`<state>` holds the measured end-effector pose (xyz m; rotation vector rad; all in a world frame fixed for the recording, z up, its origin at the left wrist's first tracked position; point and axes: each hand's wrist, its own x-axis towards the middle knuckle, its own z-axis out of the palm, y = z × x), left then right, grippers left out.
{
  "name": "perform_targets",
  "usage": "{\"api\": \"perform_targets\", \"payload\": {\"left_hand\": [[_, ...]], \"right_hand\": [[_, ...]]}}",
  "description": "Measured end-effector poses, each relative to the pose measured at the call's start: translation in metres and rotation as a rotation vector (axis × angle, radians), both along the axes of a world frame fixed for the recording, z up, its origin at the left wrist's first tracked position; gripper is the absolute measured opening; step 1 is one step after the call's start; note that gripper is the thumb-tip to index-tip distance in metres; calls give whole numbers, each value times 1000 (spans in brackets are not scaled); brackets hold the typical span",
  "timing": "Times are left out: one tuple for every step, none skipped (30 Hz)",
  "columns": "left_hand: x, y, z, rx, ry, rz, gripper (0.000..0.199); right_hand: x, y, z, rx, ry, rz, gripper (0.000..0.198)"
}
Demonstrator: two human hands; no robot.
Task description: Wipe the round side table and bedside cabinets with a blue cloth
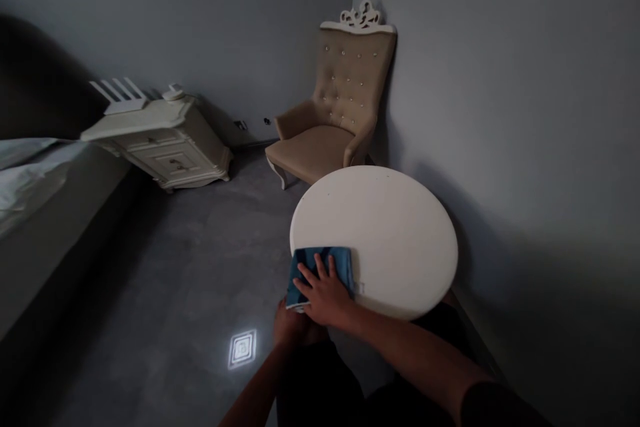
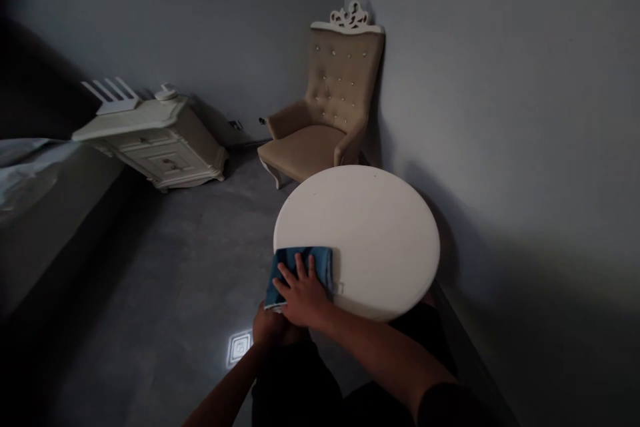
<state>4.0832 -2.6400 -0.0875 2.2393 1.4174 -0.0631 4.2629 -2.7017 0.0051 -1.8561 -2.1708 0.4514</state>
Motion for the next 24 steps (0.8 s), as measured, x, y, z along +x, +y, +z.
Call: {"api": "perform_targets", "payload": {"left_hand": [[-1,2,-1,-10,14,7,24],[-1,3,-2,-17,26,18,27],[-1,5,-2,-20,27,41,33],[-1,6,-2,-18,19,79,37],[-1,8,-2,-19,9,120,41],[-1,9,-2,-27,5,150,41],[-2,11,-3,-40,1,166,41],[-2,13,-3,-51,-7,179,41],[-2,16,-4,-62,-17,189,42],[-2,18,-5,-72,-32,195,42],[-1,21,-7,-81,-50,202,43],[0,24,-9,-87,-70,211,43],[0,26,-11,-91,-86,219,44],[1,28,-13,-93,-100,225,44],[2,30,-16,-91,-114,232,44],[2,32,-19,-87,-130,236,45],[2,33,-21,-82,-144,236,46],[2,34,-23,-75,-157,233,46],[1,34,-25,-67,-165,231,46],[1,34,-26,-58,-166,233,46],[1,34,-27,-50,-160,236,45],[1,34,-26,-44,-148,240,43],[1,34,-25,-40,-133,242,42],[2,34,-24,-39,-119,239,42]], "right_hand": [[0,25,2,1,13,11,74],[2,51,3,8,24,17,72],[4,77,3,19,33,19,71],[8,102,2,29,38,16,69],[13,128,2,38,42,8,67],[20,153,1,46,43,-4,65],[28,177,0,52,43,-21,63],[37,200,-1,56,39,-44,61],[49,222,-2,61,32,-72,59],[62,243,-2,67,23,-103,59],[78,262,-3,69,13,-136,59],[95,280,-3,69,2,-173,60],[115,295,-3,65,-7,-211,62],[136,308,-3,63,-16,-251,64],[159,317,-3,57,-26,-293,67],[183,324,-4,51,-36,-338,69],[207,327,-4,47,-47,-384,71],[232,327,-4,44,-62,-430,73],[257,324,-5,40,-77,-476,75],[281,317,-5,34,-96,-520,76],[305,306,-5,23,-116,-563,78],[328,291,-5,11,-138,-604,79],[350,273,-5,-5,-163,-644,80],[370,252,-4,-20,-189,-685,81]]}}
